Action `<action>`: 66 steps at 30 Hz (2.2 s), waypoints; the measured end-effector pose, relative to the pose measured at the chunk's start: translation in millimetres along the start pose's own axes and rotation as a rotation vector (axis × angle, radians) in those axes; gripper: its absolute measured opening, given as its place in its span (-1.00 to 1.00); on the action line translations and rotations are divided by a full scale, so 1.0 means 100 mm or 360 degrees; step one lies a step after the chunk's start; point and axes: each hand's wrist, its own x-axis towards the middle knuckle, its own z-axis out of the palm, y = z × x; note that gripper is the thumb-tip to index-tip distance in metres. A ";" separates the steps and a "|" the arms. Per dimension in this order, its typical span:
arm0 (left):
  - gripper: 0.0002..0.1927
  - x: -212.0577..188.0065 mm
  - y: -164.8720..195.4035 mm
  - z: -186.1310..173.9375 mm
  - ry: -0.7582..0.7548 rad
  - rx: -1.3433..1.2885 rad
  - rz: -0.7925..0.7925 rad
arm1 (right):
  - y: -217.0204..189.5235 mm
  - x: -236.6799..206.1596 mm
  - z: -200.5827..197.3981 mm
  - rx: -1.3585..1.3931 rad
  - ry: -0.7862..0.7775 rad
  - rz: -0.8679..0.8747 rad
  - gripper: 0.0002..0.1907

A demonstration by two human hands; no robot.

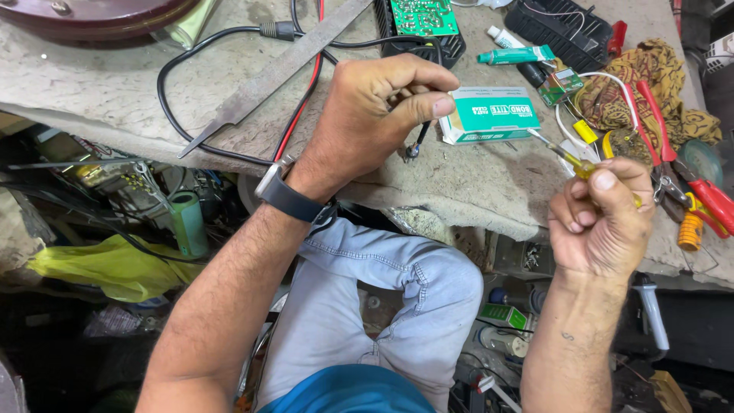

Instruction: The person uses a yellow-handled screwdriver to scrape and clean a small black electrical connector on a workbench. They then use the screwdriver to scrape the surface of a green and white box labeled 'BOND TITE' before returning to the connector to continue scraping and cleaning it.

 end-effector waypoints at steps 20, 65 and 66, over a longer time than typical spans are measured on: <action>-0.66 -0.04 0.04 0.02 -0.0046 -0.0090 -0.0101 | 0.54 -0.19 0.79 -0.0809 -0.0360 -0.0696 -0.77; -0.72 -0.05 0.13 0.11 0.0154 0.0430 0.0328 | 0.62 -0.50 1.28 -0.2154 -0.0441 -0.1669 -0.80; -0.72 -0.05 0.13 0.10 0.0152 0.0425 0.0331 | 0.63 -0.49 1.28 -0.2154 -0.0437 -0.1665 -0.80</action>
